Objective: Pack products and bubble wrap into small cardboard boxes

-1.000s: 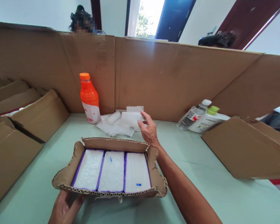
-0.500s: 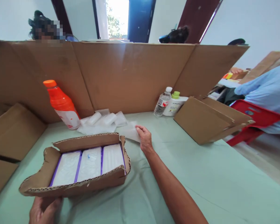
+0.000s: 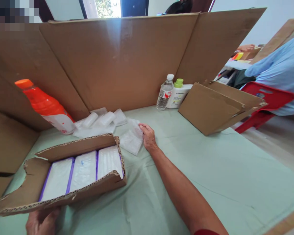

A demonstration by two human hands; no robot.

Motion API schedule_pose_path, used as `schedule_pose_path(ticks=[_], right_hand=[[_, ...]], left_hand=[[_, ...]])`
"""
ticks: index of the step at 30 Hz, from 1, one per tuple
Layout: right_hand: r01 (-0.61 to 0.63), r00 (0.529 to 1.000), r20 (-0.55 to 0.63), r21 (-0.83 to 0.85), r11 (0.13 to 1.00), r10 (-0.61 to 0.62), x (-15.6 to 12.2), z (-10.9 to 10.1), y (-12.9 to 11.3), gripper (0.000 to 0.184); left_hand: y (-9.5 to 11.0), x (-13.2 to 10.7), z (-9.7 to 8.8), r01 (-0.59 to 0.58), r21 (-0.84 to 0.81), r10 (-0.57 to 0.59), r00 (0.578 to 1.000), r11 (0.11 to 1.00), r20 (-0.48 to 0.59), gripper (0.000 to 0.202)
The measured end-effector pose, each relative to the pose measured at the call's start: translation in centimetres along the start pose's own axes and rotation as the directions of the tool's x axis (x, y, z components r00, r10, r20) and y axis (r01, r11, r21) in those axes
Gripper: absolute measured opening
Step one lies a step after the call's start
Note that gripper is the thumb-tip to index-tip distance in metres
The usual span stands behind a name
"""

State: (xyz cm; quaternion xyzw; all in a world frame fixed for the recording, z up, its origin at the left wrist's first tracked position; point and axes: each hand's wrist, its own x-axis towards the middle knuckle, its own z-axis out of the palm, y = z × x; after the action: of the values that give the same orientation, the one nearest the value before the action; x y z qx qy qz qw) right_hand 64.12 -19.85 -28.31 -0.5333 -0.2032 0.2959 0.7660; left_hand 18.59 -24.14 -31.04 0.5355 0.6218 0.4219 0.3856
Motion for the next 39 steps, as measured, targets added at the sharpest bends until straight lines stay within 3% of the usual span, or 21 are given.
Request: schedule_pose_path(ticks=[10, 17, 25, 34, 39], right_hand=[[0.023, 0.998, -0.053, 0.013, 1.000, -0.022, 1.7, -1.2, 1.6, 0.057], [0.042, 0.999, -0.029, -0.016, 0.999, -0.043, 1.9, -1.0, 2.0, 0.069], [0.040, 0.999, -0.033, -0.021, 0.999, -0.040, 1.4, -0.3, 1.8, 0.067], [0.044, 0.999, -0.001, -0.218, 0.975, -0.045, 1.4, -0.4, 1.9, 0.068], [0.096, 0.994, 0.086, -0.428, 0.898, -0.065, 0.6, -0.3, 0.9, 0.071]], left_hand=[[1.3, -0.7, 0.7, 0.000, -0.050, 0.001, 1.000, 0.999, 0.018, 0.032], [0.2, 0.9, -0.1, -0.087, -0.059, 0.091, 0.993, 0.994, 0.081, 0.030], [2.3, -0.6, 1.5, -0.100, -0.119, 0.099, 0.995, 0.988, -0.018, 0.025], [2.9, -0.8, 1.9, -0.175, -0.091, 0.174, 0.985, 0.980, -0.025, 0.026], [3.3, -1.0, 2.3, -0.199, -0.148, 0.202, 0.979, 0.969, 0.003, 0.029]])
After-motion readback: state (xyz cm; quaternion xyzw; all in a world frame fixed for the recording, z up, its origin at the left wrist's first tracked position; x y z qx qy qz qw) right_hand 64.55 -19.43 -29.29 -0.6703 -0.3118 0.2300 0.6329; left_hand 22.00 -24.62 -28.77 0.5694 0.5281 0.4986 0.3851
